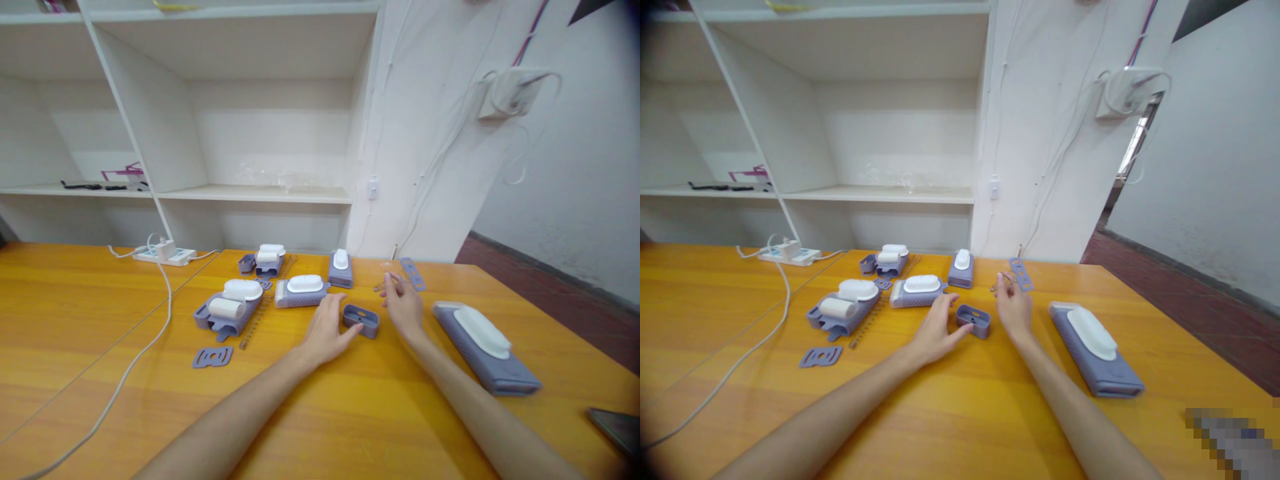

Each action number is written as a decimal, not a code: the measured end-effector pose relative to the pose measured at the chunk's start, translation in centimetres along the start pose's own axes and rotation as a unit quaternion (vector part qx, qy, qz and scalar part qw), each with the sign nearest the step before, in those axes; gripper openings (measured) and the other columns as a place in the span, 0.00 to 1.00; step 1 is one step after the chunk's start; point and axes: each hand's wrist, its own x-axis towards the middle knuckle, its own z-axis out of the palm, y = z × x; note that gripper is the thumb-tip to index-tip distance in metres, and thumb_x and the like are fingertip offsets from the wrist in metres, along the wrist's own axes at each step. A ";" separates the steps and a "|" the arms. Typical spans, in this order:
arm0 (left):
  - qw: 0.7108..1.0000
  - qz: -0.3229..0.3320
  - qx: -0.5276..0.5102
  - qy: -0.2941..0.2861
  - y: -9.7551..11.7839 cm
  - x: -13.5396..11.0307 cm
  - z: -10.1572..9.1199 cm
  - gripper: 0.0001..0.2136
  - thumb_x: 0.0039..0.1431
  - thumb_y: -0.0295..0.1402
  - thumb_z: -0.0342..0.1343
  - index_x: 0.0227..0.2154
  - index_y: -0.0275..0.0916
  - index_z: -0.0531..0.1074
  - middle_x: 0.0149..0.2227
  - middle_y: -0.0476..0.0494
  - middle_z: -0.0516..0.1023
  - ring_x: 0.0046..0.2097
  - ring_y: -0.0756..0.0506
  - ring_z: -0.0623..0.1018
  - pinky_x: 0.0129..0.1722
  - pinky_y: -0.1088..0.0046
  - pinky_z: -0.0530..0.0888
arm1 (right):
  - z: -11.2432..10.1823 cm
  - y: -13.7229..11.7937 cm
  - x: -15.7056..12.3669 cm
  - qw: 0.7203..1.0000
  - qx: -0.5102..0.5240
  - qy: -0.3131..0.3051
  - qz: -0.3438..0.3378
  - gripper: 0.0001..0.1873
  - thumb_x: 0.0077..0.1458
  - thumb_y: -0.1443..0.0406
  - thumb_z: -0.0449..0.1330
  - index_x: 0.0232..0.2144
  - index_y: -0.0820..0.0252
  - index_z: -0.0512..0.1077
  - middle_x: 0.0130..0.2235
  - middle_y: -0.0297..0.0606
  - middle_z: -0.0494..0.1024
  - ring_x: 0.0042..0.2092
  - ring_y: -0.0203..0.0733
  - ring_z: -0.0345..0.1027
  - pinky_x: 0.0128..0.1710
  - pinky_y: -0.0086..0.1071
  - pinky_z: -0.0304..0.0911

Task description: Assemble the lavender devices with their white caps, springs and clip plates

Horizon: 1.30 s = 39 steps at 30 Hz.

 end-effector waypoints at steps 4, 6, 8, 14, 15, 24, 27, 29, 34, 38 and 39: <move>0.996 0.031 0.022 -0.075 -0.7 -0.2 0.4 0.35 0.48 0.41 0.59 0.58 0.41 0.53 0.56 0.35 0.61 0.55 0.36 0.62 0.54 0.57 0.58 | 0.5 2.1 -0.1 0.993 0.086 0.040 0.067 0.29 0.52 0.44 0.46 0.34 0.64 0.69 0.21 0.34 0.70 0.19 0.36 0.63 0.19 0.28 0.59; 0.995 0.027 0.039 -0.084 -1.0 -0.2 0.5 0.33 0.50 0.40 0.57 0.58 0.41 0.52 0.55 0.35 0.63 0.54 0.37 0.64 0.53 0.57 0.59 | 0.8 2.9 -0.2 0.989 0.112 0.047 0.081 0.28 0.51 0.44 0.47 0.32 0.63 0.67 0.22 0.33 0.69 0.18 0.34 0.62 0.16 0.26 0.57; 0.996 0.018 0.054 -0.073 -1.2 -0.1 0.7 0.31 0.51 0.40 0.57 0.57 0.41 0.54 0.52 0.36 0.65 0.51 0.38 0.66 0.51 0.59 0.61 | 1.0 3.3 -0.3 0.986 0.137 0.047 0.086 0.26 0.50 0.44 0.48 0.31 0.61 0.66 0.26 0.33 0.70 0.18 0.33 0.63 0.13 0.25 0.56; 0.997 -0.019 0.038 -0.058 -1.3 0.3 0.8 0.19 0.45 0.42 0.62 0.39 0.40 0.68 0.39 0.43 0.71 0.43 0.43 0.69 0.43 0.66 0.65 | 1.5 3.0 -0.8 0.960 0.263 0.007 0.091 0.22 0.43 0.48 0.60 0.30 0.57 0.60 0.30 0.32 0.71 0.19 0.34 0.66 0.14 0.27 0.62; 0.998 -0.031 0.010 -0.053 -1.3 0.3 0.8 0.19 0.45 0.42 0.61 0.39 0.40 0.68 0.39 0.44 0.71 0.42 0.44 0.69 0.42 0.67 0.66 | 1.5 3.0 -0.8 0.953 0.290 -0.005 0.089 0.23 0.40 0.51 0.63 0.31 0.56 0.58 0.29 0.30 0.71 0.19 0.35 0.67 0.16 0.28 0.64; 0.955 -0.143 -0.260 0.020 -2.3 1.2 0.8 0.19 0.49 0.44 0.58 0.39 0.36 0.64 0.33 0.46 0.73 0.34 0.49 0.72 0.35 0.74 0.66 | 1.4 2.6 -1.2 0.942 0.320 -0.055 0.080 0.25 0.37 0.57 0.68 0.33 0.57 0.60 0.24 0.31 0.74 0.23 0.39 0.71 0.23 0.29 0.67; 0.947 -0.145 -0.285 0.035 -2.4 1.5 0.4 0.17 0.53 0.45 0.54 0.38 0.36 0.68 0.33 0.46 0.73 0.35 0.49 0.71 0.37 0.74 0.65 | 1.7 1.9 -1.8 0.941 0.320 -0.066 0.083 0.24 0.35 0.57 0.68 0.30 0.58 0.60 0.24 0.31 0.74 0.24 0.40 0.72 0.23 0.29 0.67; 0.942 -0.156 -0.295 0.045 -2.4 1.6 0.2 0.17 0.53 0.45 0.53 0.37 0.36 0.70 0.32 0.47 0.72 0.34 0.49 0.70 0.37 0.75 0.65 | 2.0 1.3 -2.3 0.939 0.326 -0.080 0.077 0.23 0.36 0.57 0.68 0.28 0.57 0.59 0.23 0.30 0.74 0.24 0.39 0.72 0.24 0.29 0.67; 0.916 -0.199 -0.339 0.080 -1.8 1.6 0.0 0.18 0.49 0.45 0.57 0.37 0.37 0.67 0.29 0.49 0.72 0.32 0.50 0.70 0.35 0.76 0.65 | 2.5 0.3 -3.4 0.943 0.317 -0.084 0.058 0.20 0.37 0.57 0.67 0.25 0.57 0.60 0.24 0.32 0.74 0.27 0.40 0.72 0.27 0.31 0.68; 0.907 -0.207 -0.360 0.078 -1.5 1.6 0.1 0.18 0.47 0.45 0.59 0.36 0.37 0.66 0.27 0.51 0.71 0.30 0.51 0.70 0.31 0.77 0.65 | 2.5 0.1 -3.6 0.950 0.299 -0.080 0.041 0.18 0.38 0.57 0.67 0.25 0.59 0.63 0.25 0.34 0.75 0.29 0.40 0.72 0.30 0.34 0.68; 0.911 -0.200 -0.352 0.078 -1.6 1.6 0.1 0.18 0.48 0.45 0.58 0.36 0.37 0.66 0.27 0.50 0.71 0.30 0.51 0.70 0.31 0.77 0.65 | 2.5 0.1 -3.6 0.949 0.301 -0.079 0.041 0.17 0.38 0.58 0.67 0.25 0.59 0.64 0.26 0.34 0.75 0.30 0.40 0.71 0.30 0.34 0.68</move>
